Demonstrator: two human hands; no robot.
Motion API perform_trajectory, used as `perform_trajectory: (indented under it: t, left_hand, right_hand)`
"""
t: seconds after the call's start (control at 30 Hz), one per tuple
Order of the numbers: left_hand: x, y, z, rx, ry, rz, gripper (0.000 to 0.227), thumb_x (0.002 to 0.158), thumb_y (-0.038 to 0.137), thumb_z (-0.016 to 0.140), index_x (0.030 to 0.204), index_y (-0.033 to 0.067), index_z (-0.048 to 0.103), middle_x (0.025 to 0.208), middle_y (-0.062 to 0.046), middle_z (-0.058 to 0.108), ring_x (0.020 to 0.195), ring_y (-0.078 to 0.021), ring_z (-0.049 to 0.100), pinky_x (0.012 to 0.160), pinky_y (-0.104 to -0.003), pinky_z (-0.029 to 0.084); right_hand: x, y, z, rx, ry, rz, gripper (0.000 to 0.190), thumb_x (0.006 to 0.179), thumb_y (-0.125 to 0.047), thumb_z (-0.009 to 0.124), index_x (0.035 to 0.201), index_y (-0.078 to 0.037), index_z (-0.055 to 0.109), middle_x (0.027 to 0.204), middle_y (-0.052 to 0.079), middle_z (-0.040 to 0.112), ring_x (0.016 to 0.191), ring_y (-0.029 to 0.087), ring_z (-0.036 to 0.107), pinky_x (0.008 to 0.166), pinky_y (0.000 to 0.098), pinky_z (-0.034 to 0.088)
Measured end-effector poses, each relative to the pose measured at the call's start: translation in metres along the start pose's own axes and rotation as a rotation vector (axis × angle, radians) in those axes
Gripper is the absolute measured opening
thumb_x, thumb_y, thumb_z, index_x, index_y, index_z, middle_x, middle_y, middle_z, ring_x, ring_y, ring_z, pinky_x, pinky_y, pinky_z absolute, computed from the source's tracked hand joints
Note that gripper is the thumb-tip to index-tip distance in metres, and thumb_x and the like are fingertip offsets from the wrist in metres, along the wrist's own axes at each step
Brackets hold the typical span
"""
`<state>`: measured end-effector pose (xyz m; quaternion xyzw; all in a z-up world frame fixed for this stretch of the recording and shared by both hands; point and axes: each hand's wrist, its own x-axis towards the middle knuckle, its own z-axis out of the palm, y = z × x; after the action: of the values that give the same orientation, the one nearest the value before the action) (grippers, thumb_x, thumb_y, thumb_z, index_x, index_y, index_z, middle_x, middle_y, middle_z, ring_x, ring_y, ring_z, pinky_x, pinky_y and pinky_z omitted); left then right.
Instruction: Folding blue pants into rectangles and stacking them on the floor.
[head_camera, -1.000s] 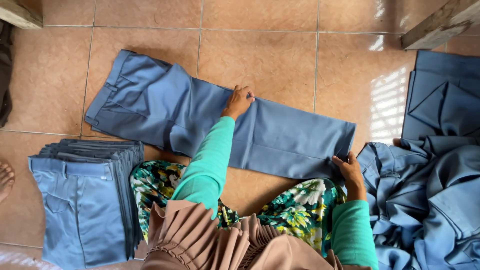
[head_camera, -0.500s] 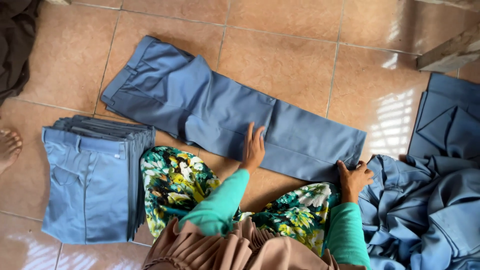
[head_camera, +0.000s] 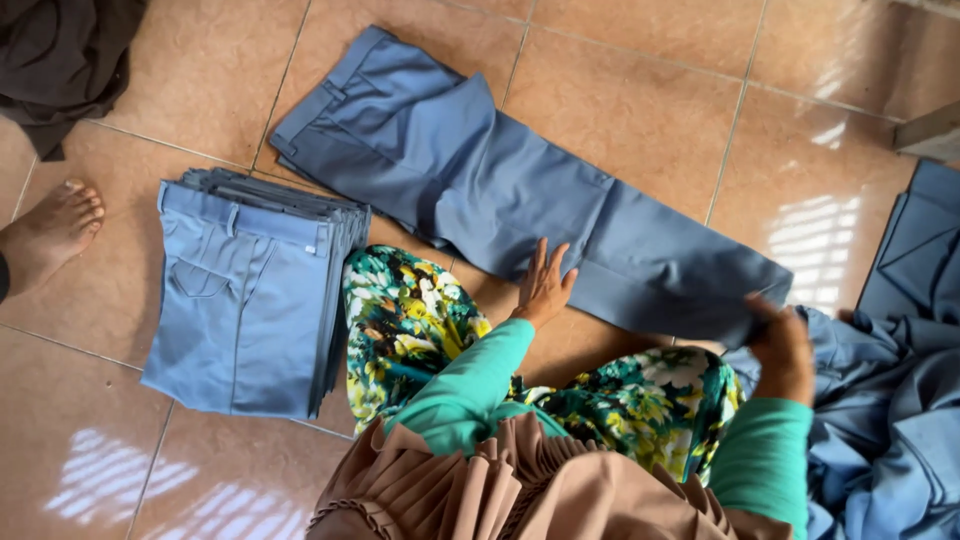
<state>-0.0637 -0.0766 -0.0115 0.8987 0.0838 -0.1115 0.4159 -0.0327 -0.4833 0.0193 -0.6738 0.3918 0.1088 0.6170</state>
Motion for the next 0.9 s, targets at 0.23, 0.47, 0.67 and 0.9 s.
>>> perform_trajectory:
  t: [0.23, 0.47, 0.67, 0.9]
  left_hand:
    - [-0.005, 0.04, 0.016, -0.058, -0.138, 0.085, 0.06, 0.1, 0.058, 0.033, 0.155, 0.0342, 0.037, 0.168, -0.015, 0.023, 0.152, -0.0404, 0.022, 0.114, -0.063, 0.025]
    - [-0.01, 0.063, 0.043, 0.062, -0.562, 0.154, 0.064, 0.098, 0.059, 0.03, 0.155, 0.0306, 0.04, 0.166, -0.014, 0.025, 0.154, -0.0342, 0.02, 0.12, -0.055, 0.019]
    - [0.019, 0.043, 0.058, -0.345, -0.529, 0.11, 0.061, 0.096, 0.058, 0.04, 0.138, 0.0184, 0.062, 0.142, -0.014, 0.061, 0.131, -0.0351, 0.055, 0.105, -0.045, 0.042]
    - [0.039, 0.03, -0.091, -1.553, 0.17, -0.781, 0.105, 0.085, 0.08, 0.059, 0.159, 0.0095, 0.034, 0.16, -0.03, 0.035, 0.148, -0.0473, 0.034, 0.122, -0.061, 0.028]
  right_hand:
    - [-0.143, -0.14, -0.024, 0.368, 0.086, -0.364, 0.047, 0.079, -0.016, 0.078, 0.125, -0.023, 0.07, 0.11, -0.006, 0.078, 0.097, 0.01, 0.076, 0.086, 0.0267, 0.067]
    - [-0.166, -0.166, 0.0, 0.539, 0.071, -0.415, 0.044, 0.077, -0.008, 0.075, 0.119, -0.019, 0.071, 0.109, -0.001, 0.077, 0.101, 0.017, 0.077, 0.093, 0.033, 0.068]
    - [-0.12, -0.153, 0.098, 0.45, 0.056, -0.438, 0.063, 0.073, -0.001, 0.081, 0.128, -0.024, 0.061, 0.106, 0.0, 0.073, 0.085, 0.015, 0.069, 0.072, 0.0284, 0.059]
    - [-0.185, -0.109, 0.281, 0.147, -0.513, -0.461, 0.068, 0.093, -0.008, 0.076, 0.151, -0.006, 0.04, 0.102, 0.004, 0.054, 0.09, 0.013, 0.064, 0.076, 0.0322, 0.065]
